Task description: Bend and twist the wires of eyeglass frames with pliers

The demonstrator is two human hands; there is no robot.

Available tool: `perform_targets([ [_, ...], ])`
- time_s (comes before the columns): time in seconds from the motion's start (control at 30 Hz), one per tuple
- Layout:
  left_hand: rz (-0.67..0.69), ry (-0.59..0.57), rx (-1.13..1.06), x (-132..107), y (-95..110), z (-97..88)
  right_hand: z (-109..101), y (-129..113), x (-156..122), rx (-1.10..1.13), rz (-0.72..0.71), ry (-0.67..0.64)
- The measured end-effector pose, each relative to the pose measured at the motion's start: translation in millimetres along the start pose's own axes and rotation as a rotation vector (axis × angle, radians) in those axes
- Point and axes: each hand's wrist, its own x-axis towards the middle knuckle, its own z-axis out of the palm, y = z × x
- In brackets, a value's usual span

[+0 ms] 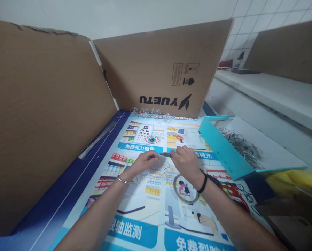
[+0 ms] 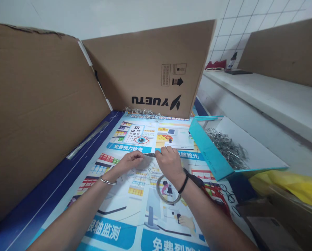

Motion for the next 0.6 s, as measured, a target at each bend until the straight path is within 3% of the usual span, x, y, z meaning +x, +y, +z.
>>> perform_targets([
  [0.4,0.118,0.100,0.184,2.2,6.5,-2.6,1.7,-1.8,-0.3,0.024,0.015,-0.023],
  [0.6,0.015,0.106,0.042,1.3,7.2,-3.6,1.7,0.9,-1.4,0.051,0.043,-0.053],
])
